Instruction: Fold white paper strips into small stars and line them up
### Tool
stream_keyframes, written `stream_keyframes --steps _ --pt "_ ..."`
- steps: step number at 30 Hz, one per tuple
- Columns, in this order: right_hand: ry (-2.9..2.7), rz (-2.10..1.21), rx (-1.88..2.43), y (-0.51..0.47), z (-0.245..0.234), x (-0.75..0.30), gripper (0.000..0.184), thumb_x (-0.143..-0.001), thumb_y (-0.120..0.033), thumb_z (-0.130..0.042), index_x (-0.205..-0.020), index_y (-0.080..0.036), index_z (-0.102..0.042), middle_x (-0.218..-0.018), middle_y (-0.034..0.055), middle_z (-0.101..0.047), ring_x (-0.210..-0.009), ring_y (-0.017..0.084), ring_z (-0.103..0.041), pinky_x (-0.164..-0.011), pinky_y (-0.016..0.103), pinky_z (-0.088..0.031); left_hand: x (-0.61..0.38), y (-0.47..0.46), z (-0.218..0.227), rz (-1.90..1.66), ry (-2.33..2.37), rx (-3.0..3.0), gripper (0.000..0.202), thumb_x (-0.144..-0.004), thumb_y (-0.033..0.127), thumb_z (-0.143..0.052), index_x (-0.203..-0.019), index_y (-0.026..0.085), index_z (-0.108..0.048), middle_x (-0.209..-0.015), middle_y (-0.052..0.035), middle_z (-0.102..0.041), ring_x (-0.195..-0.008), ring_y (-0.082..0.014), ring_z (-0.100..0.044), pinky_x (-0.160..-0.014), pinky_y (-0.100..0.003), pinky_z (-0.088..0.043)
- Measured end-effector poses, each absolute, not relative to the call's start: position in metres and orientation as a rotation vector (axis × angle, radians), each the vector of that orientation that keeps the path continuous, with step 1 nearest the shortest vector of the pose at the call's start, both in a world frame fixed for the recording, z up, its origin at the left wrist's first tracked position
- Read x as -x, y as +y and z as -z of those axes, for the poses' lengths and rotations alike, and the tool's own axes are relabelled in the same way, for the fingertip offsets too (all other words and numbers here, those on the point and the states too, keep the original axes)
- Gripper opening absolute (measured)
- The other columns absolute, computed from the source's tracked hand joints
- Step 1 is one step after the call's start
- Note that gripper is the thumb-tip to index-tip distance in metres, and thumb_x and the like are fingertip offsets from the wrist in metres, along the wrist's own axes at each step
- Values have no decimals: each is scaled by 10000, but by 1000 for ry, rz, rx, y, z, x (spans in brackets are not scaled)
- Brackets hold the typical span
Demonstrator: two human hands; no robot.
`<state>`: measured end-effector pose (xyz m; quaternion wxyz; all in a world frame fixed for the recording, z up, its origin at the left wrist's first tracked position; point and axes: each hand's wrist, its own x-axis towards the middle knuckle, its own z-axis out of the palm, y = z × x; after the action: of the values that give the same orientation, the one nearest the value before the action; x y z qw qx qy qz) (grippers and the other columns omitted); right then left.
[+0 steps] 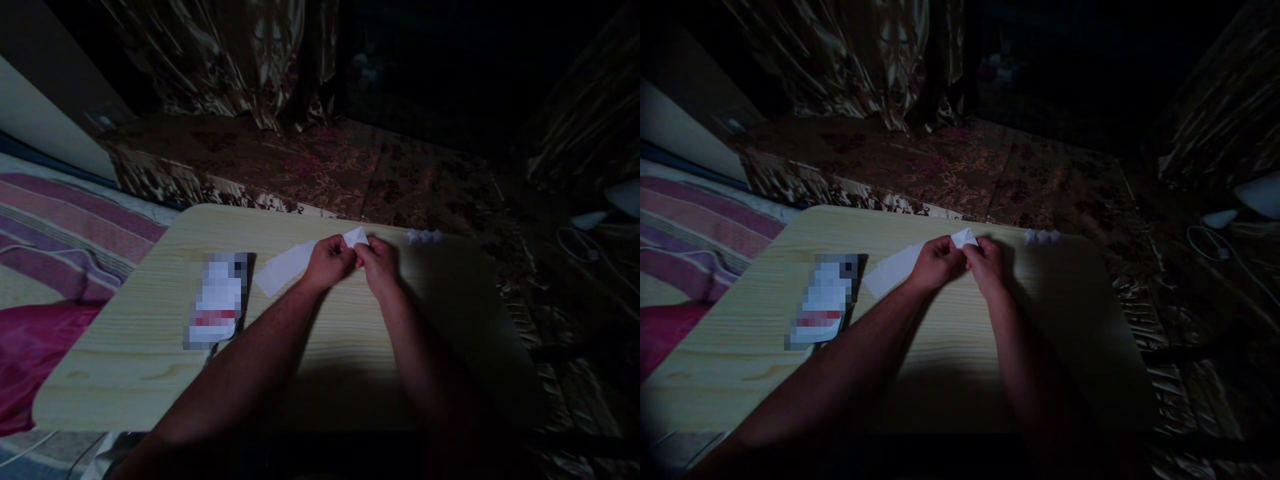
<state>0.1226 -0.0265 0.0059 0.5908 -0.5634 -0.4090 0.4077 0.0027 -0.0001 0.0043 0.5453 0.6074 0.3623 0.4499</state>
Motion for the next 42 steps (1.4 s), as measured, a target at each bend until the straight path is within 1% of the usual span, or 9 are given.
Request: stream_keyframes --steps 6,13,20,23,27,30,35,39,42 --pt "-932 -924 1293 -26 -5 -120 109 -682 -289 -607 -676 -181 -590 -470 -71 -481 -443 78 -404 -434 209 -298 -3 1 -1 -1076 871 -1471 211 -731 261 -614 -617 166 -465 -578 40 -490 -528 -74 -395 -513 -209 -295" --pt "-920 -902 1295 -28 -8 -118 88 -654 -263 -602 -671 -177 -598 -483 -67 -496 -454 82 -425 -425 202 -317 -3 1 3 -1096 864 -1487 198 -720 256 -620 -617 167 -476 -573 38 -510 -529 -77 -414 -515 -206 -305" --pt "-913 -868 1293 -29 -8 -117 117 -664 -290 -610 -663 -174 -598 -493 -62 -506 -473 87 -437 -441 202 -322 -4 -3 -2 -1095 838 -1483 214 -711 267 -635 -605 166 -479 -559 43 -503 -514 -73 -401 -508 -204 -309" --pt "-925 -898 1240 -29 -7 -118 115 -669 -284 -616 -694 -172 -606 -512 -60 -523 -478 86 -444 -450 203 -330 -5 -2 1 -1109 850 -1466 199 -721 270 -626 -620 168 -488 -565 38 -522 -517 -78 -423 -512 -206 -317" --pt "-976 -918 1210 -30 -5 -120 88 -675 -264 -601 -681 -176 -592 -511 -60 -511 -489 90 -451 -466 208 -338 -6 -1 5 -1120 863 -1458 198 -724 271 -622 -628 170 -480 -580 30 -545 -528 -84 -449 -515 -207 -319" --pt "-970 -887 1232 -29 -4 -120 106 -692 -283 -586 -667 -180 -581 -520 -58 -510 -492 90 -440 -468 211 -335 -6 -1 5 -1103 853 -1472 193 -717 267 -621 -626 168 -483 -595 25 -557 -544 -88 -466 -521 -207 -320" --pt "-947 -878 1226 -29 -1 -120 127 -692 -301 -607 -656 -189 -561 -502 -61 -495 -486 92 -437 -474 216 -339 -5 -2 3 -1114 852 -1494 194 -725 263 -609 -619 171 -475 -572 33 -527 -518 -81 -422 -503 -211 -304" --pt "-942 -955 1169 -28 1 -122 104 -677 -278 -623 -695 -187 -577 -500 -62 -510 -474 93 -452 -472 218 -346 -5 -2 3 -1154 867 -1467 194 -740 277 -601 -631 174 -479 -579 31 -532 -528 -85 -435 -516 -213 -317" --pt "-938 -963 1174 -28 2 -122 92 -676 -260 -617 -668 -185 -564 -485 -61 -514 -459 90 -453 -465 217 -342 -5 -2 4 -1165 868 -1458 181 -740 271 -595 -641 177 -478 -588 30 -537 -541 -91 -455 -524 -214 -328"
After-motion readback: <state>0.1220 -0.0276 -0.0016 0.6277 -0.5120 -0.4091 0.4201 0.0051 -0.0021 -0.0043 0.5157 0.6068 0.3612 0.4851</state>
